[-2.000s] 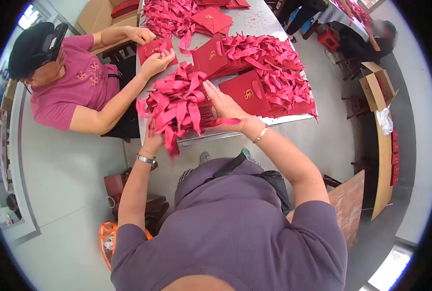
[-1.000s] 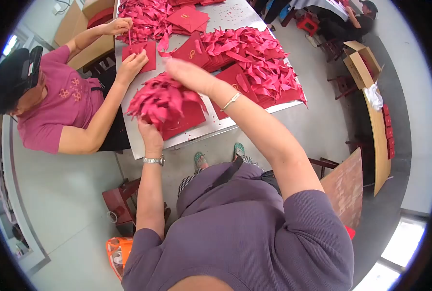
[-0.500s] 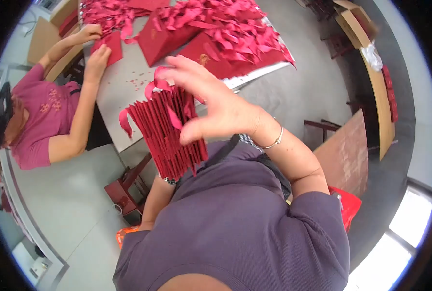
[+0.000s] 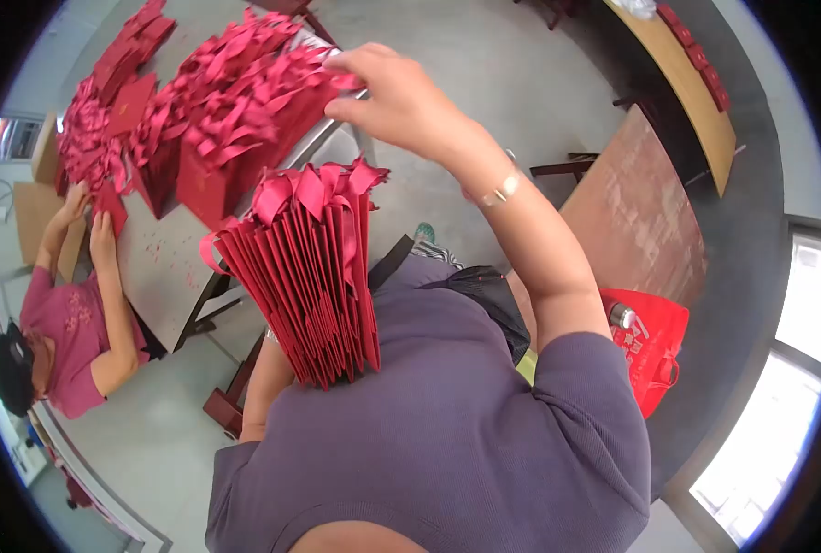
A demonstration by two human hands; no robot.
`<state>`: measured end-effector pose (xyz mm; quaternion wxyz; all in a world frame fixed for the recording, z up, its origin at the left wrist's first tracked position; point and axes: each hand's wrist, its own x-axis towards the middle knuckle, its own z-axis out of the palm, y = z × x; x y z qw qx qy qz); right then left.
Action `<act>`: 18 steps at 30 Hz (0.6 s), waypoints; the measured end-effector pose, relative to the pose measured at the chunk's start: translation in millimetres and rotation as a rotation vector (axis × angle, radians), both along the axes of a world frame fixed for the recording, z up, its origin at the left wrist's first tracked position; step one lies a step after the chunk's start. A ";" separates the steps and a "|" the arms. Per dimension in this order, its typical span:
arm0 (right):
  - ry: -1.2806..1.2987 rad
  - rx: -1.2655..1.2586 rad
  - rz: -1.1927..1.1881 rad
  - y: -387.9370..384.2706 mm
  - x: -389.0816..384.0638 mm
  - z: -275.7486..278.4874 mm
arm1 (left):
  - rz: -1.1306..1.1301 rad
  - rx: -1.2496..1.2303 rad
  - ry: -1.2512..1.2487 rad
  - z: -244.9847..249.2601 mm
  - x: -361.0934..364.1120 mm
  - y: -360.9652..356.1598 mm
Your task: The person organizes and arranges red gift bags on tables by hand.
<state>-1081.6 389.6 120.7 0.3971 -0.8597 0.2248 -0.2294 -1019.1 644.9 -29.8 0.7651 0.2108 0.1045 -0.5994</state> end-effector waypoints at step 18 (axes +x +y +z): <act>0.158 0.025 -0.062 -61.1 -241.8 49.8 | -0.462 0.001 -0.032 23.5 -91.1 -187.8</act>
